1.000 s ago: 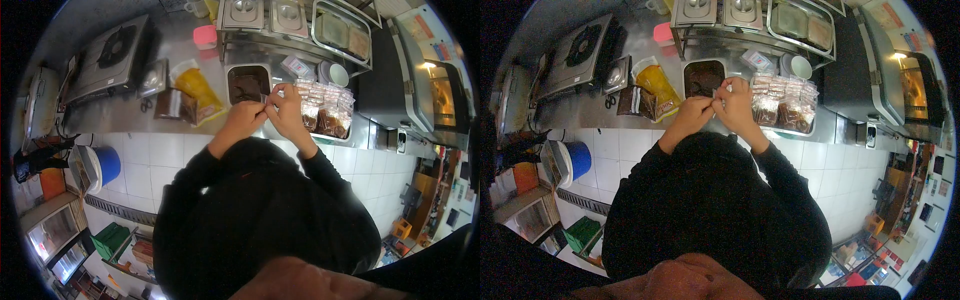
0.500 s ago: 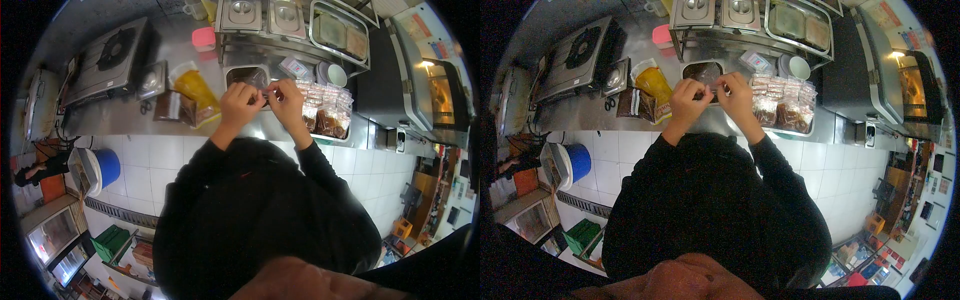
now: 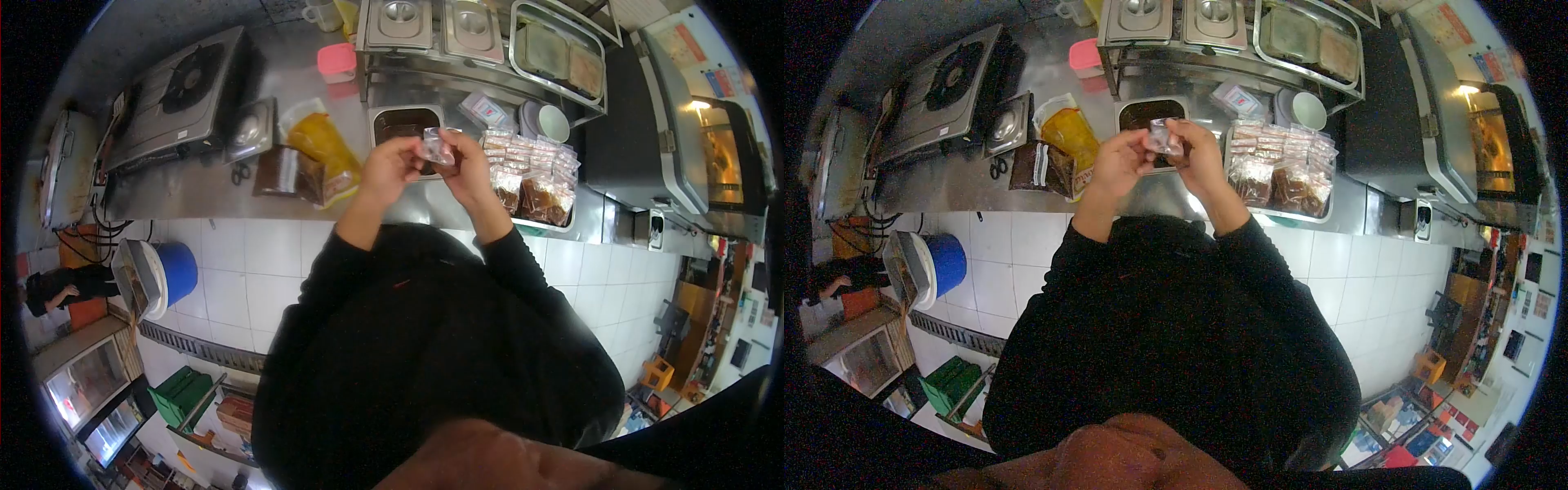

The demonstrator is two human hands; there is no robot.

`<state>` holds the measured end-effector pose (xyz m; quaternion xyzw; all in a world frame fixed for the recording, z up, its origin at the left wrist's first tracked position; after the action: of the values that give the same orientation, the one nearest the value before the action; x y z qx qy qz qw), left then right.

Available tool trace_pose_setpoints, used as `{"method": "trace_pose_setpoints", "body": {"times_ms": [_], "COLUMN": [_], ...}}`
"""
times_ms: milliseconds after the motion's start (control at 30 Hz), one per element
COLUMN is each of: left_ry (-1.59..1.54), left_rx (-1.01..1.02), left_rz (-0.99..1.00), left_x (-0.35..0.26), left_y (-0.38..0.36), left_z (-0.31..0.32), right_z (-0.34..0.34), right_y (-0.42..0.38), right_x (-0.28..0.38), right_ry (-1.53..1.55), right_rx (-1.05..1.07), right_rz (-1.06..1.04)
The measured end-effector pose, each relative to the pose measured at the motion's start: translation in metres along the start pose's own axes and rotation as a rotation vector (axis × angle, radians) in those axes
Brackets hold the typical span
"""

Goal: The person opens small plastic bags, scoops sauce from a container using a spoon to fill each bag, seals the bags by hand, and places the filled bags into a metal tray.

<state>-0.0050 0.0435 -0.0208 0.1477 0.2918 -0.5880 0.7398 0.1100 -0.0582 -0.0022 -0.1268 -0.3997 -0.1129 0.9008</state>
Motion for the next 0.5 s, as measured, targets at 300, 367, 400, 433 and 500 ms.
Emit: {"method": "trace_pose_setpoints", "body": {"times_ms": [300, 367, 400, 433, 500], "left_ry": [1.018, 1.359, 1.525, 1.52, 1.48], "left_rx": [-0.307, -0.392, -0.429, -0.457, -0.417], "left_rz": [0.778, 1.165, 1.365, 1.371, 1.296], "left_x": [-0.024, -0.022, -0.024, -0.024, -0.025], "left_y": [-0.011, -0.006, -0.005, -0.004, -0.001], "left_z": [0.047, 0.047, 0.051, 0.054, 0.063], "right_z": [0.035, 0.046, 0.049, 0.051, 0.047], "right_y": [-0.012, -0.005, -0.002, 0.003, 0.003], "right_x": [0.022, 0.018, 0.02, 0.03, 0.029], "right_ry": [-0.538, -0.817, -0.952, -0.938, -1.127], "right_rx": [0.121, -0.199, -0.366, -0.437, -0.322], "right_rz": [-0.366, -0.599, -0.716, -0.95, -0.954]}}
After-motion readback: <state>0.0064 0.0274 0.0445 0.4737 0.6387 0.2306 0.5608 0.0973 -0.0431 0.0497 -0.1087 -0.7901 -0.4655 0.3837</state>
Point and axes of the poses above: each hand's wrist, its own y-axis towards the middle knuckle, its own z-axis out of the palm, x = y × z, the point moved 1 cm from there along y, towards the middle knuckle, and after that the axes turned 15 degrees about x, right-handed, at the moved point
